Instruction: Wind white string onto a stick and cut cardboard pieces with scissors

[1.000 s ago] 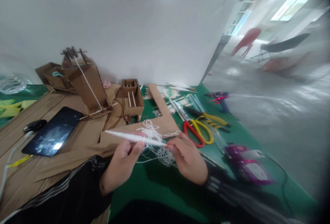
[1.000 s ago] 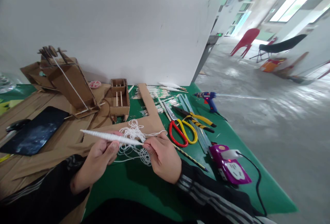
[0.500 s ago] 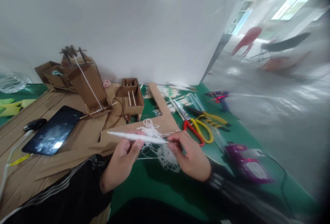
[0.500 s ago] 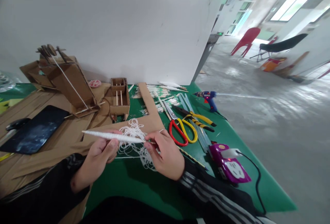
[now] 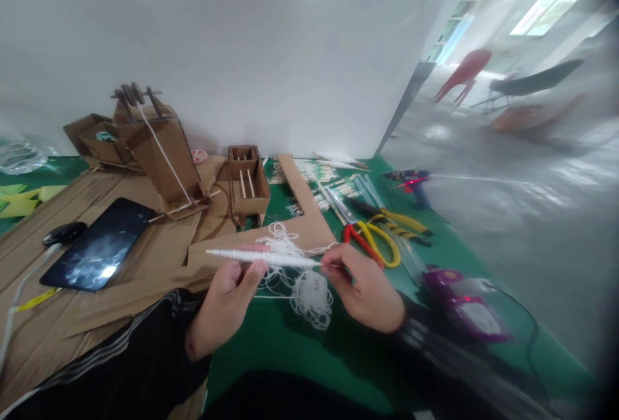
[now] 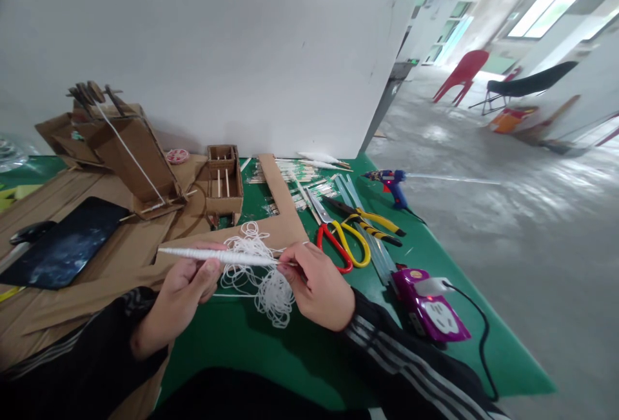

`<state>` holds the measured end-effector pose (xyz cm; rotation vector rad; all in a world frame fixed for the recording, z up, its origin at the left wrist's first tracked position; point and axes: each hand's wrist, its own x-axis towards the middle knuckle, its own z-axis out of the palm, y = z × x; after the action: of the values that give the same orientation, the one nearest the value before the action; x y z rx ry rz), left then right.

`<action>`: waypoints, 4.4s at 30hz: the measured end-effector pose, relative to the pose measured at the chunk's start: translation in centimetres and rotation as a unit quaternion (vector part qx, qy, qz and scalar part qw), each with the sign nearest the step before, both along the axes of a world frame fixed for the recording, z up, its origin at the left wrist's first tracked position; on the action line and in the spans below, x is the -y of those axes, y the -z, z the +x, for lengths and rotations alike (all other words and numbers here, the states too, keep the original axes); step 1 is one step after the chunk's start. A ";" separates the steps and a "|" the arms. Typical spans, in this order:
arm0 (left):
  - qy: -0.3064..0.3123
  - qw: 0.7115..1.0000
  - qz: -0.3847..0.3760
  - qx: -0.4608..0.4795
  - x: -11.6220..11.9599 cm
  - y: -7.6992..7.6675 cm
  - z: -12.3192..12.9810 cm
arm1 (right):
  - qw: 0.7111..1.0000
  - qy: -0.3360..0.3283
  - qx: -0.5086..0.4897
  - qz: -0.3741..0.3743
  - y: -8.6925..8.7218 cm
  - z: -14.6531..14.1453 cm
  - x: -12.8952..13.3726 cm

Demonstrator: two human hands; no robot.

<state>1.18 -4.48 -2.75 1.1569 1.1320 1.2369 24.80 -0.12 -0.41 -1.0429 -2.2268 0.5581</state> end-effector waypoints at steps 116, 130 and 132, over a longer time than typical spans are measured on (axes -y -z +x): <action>0.002 0.996 0.017 0.088 -0.5 0.1 -0.1 | 0.998 0.009 0.004 -0.056 -0.3 0.8 0.0; 0.063 0.990 -0.015 0.127 -0.4 0.0 -0.6 | 0.999 0.022 0.015 -0.019 0.2 0.8 -0.2; 0.064 0.991 -0.024 0.117 -0.4 -0.2 -0.5 | 0.999 0.022 0.011 -0.027 0.3 0.8 -0.2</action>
<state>0.67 -4.10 -2.58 1.0038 0.8945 1.2037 25.56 0.10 -0.67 -1.1293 -2.2131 0.5932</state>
